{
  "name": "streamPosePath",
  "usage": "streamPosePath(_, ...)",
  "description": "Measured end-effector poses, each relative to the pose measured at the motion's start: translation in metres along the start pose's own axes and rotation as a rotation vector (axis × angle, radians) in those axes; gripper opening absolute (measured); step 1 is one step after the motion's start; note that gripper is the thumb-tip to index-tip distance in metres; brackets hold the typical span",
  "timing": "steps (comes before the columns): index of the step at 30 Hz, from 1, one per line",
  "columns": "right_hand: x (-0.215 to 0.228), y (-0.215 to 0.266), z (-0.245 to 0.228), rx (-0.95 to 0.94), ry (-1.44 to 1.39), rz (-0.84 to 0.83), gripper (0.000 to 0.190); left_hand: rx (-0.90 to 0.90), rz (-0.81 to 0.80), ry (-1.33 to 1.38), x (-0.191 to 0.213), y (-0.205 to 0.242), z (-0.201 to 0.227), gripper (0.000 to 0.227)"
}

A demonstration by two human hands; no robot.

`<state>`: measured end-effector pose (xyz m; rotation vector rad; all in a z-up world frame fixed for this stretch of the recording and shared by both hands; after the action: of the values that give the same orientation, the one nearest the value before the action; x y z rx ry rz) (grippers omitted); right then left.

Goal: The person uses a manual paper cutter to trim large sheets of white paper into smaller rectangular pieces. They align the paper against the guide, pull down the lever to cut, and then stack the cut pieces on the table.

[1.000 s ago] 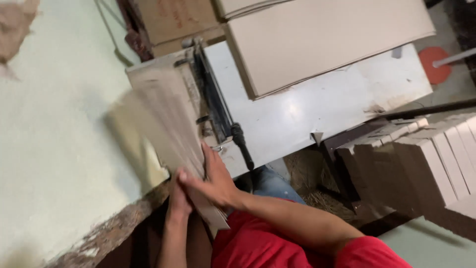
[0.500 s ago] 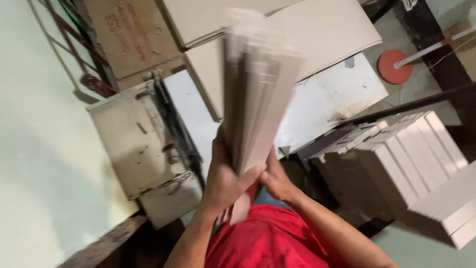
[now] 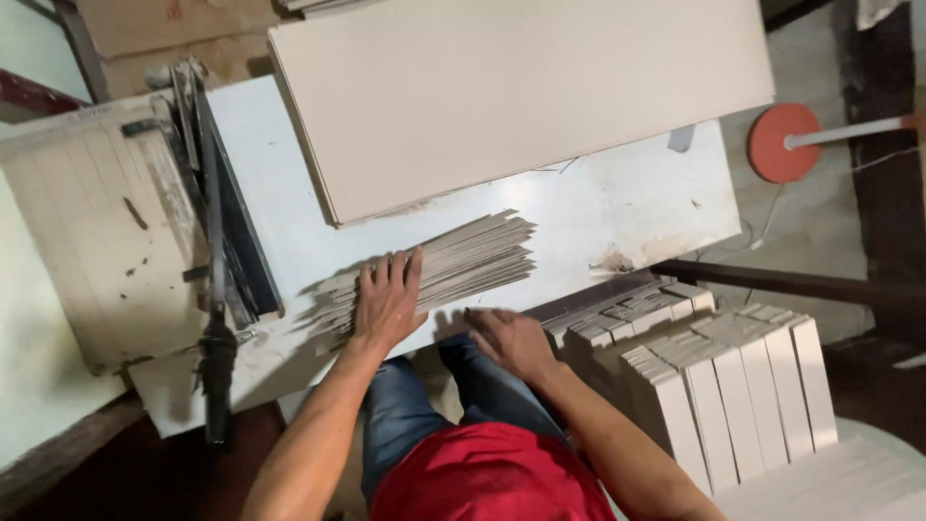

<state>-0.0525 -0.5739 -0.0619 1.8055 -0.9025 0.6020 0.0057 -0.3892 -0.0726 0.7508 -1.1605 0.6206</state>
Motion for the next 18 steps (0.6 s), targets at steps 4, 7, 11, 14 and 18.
streamPosePath(4, -0.013, -0.029, 0.023, 0.14, 0.199, 0.29, 0.044, 0.041, -0.146, 0.017, -0.05, -0.003, -0.012, 0.114)
streamPosePath(7, -0.009, -0.05, 0.024, 0.204, 0.274, 0.459, 0.065, 0.059, -0.123, 0.0, -0.053, -0.008, -0.022, 0.116)
streamPosePath(11, 0.0, -0.064, 0.0, 0.204, 0.232, 0.623, 0.076, 0.023, -0.147, -0.068, -0.063, -0.002, -0.014, 0.112)
streamPosePath(14, 0.014, -0.07, -0.049, 0.285, 0.119, 0.685, 0.074, 0.055, -0.135, -0.056, -0.056, 0.002, -0.012, 0.11)
streamPosePath(18, -0.009, -0.072, -0.062, 0.433, -0.011, 0.789, 0.084, 0.142, -0.069, 0.049, -0.049, -0.002, -0.016, 0.089)
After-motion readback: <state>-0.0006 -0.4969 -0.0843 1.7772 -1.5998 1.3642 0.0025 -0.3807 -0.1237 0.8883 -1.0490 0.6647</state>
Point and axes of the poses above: each hand's wrist, its own y-axis away from the middle knuckle, its own x-axis out of the back of the hand, z = x × y, the point moved 8 cm from there along -y, towards the middle knuckle, and after that the axes turned 15 degrees about -x, right-handed, at the moved point
